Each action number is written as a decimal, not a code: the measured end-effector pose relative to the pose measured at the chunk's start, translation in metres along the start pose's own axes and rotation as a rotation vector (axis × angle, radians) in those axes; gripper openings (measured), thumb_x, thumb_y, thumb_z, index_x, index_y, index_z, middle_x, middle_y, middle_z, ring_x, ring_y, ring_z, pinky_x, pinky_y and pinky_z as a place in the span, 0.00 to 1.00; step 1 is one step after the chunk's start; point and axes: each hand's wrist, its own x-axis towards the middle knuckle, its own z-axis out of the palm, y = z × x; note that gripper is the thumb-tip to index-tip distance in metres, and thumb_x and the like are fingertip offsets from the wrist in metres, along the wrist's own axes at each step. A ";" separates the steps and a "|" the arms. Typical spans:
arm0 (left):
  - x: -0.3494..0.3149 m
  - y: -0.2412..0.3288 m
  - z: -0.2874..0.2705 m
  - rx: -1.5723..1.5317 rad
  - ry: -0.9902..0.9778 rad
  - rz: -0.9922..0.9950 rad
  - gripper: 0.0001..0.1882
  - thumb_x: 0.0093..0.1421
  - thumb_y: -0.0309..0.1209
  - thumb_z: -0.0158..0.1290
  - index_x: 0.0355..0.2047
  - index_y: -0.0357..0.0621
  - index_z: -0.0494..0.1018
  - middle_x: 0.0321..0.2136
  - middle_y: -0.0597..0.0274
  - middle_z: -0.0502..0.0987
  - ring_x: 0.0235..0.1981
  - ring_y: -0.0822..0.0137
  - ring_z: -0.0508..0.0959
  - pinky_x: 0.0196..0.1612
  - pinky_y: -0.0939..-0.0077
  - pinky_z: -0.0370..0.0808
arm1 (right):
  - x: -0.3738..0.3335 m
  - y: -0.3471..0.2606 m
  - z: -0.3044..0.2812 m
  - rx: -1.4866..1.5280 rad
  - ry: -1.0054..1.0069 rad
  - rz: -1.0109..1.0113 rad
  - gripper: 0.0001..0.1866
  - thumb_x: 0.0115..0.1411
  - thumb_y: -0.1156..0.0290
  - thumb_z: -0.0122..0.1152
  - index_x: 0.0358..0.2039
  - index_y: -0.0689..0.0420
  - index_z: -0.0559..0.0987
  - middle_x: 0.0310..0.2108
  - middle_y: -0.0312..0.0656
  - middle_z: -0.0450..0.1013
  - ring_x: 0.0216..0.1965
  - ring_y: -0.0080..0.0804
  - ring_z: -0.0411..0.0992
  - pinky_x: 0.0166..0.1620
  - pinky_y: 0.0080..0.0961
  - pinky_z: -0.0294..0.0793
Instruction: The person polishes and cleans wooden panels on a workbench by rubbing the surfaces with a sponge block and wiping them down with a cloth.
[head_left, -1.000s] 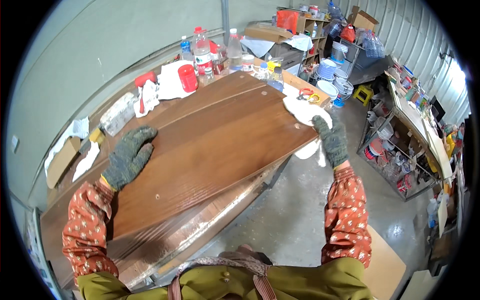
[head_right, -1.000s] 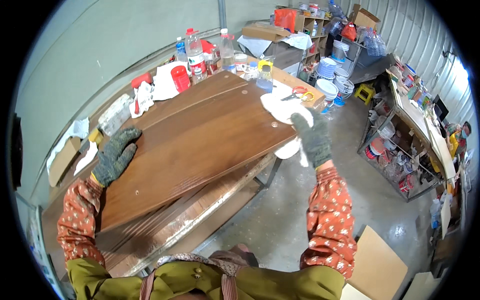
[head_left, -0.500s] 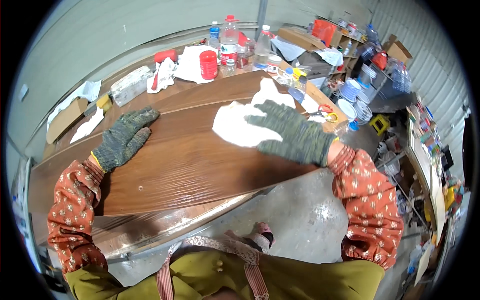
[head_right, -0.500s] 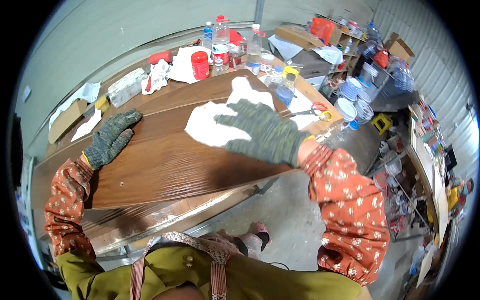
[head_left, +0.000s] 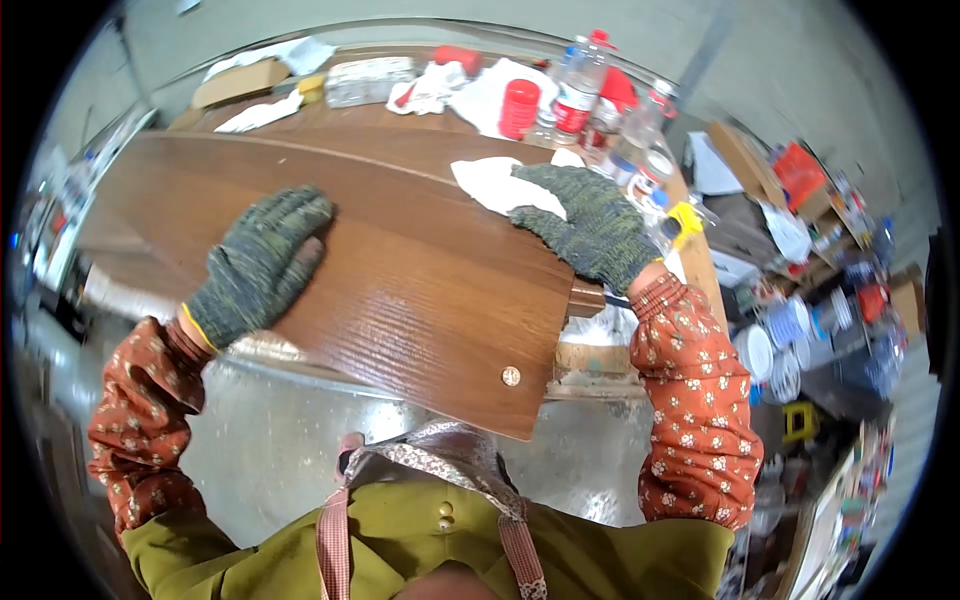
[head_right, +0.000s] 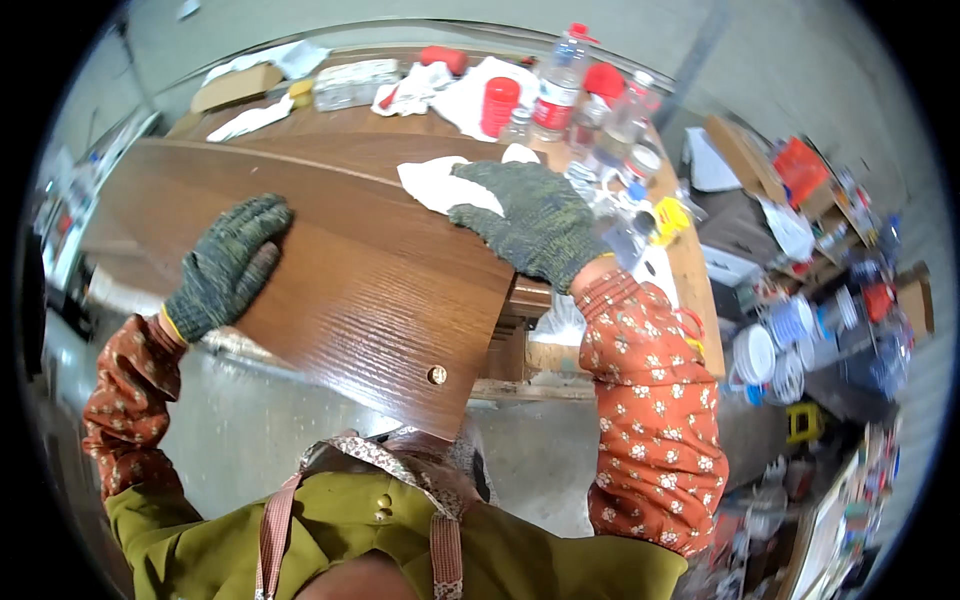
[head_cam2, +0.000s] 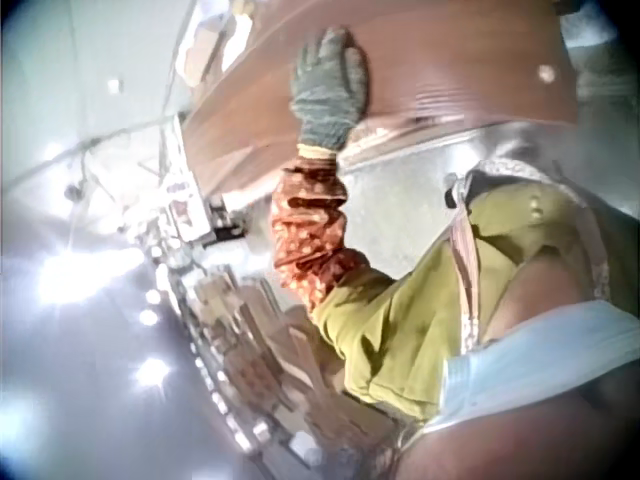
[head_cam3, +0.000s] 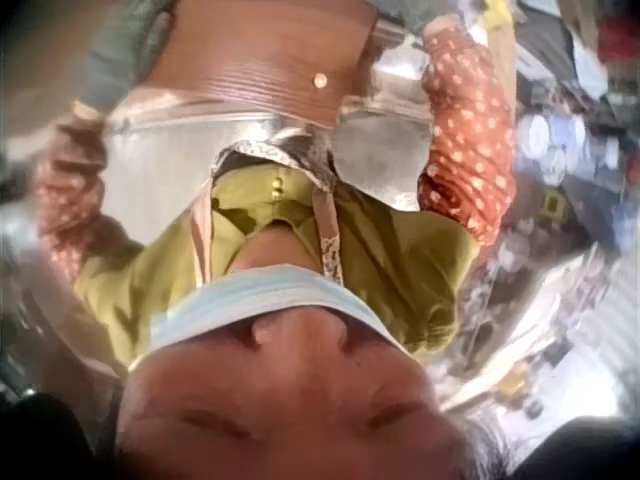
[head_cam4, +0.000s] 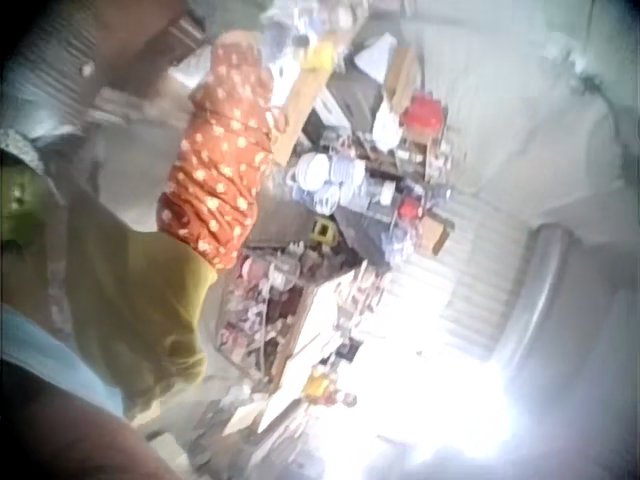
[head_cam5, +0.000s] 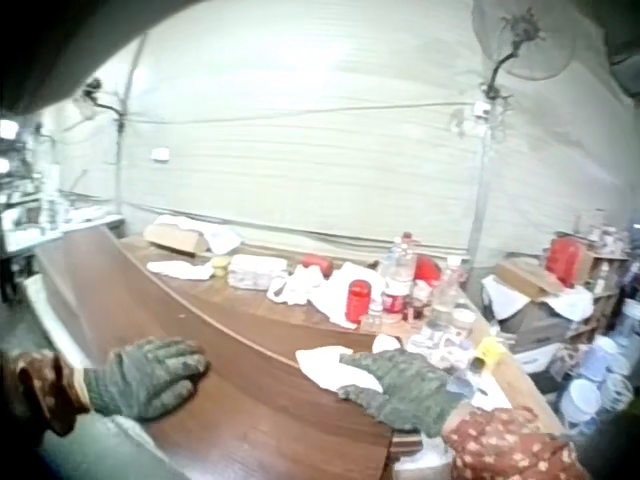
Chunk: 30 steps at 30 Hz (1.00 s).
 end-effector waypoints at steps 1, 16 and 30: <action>-0.012 0.024 0.004 -0.065 0.009 0.002 0.19 0.61 0.31 0.47 0.52 0.37 0.67 0.53 0.46 0.68 0.56 0.47 0.66 0.59 0.58 0.61 | -0.004 0.004 0.006 -0.021 0.004 -0.021 0.25 0.59 0.48 0.51 0.53 0.47 0.73 0.50 0.45 0.71 0.51 0.45 0.68 0.55 0.37 0.63; -0.175 0.199 0.053 -1.138 0.382 -0.681 0.21 0.44 0.26 0.60 0.41 0.36 0.74 0.40 0.50 0.78 0.42 0.53 0.78 0.49 0.62 0.74 | -0.107 -0.100 0.012 -0.076 0.248 -0.257 0.22 0.55 0.55 0.61 0.46 0.54 0.76 0.31 0.45 0.75 0.32 0.42 0.72 0.37 0.37 0.71; -0.484 0.139 0.002 -1.676 1.279 -0.960 0.17 0.55 0.29 0.48 0.43 0.31 0.69 0.38 0.49 0.77 0.37 0.59 0.79 0.43 0.64 0.77 | -0.137 -0.277 0.049 0.485 0.133 -0.732 0.32 0.47 0.64 0.66 0.54 0.50 0.70 0.45 0.41 0.72 0.45 0.40 0.71 0.47 0.38 0.71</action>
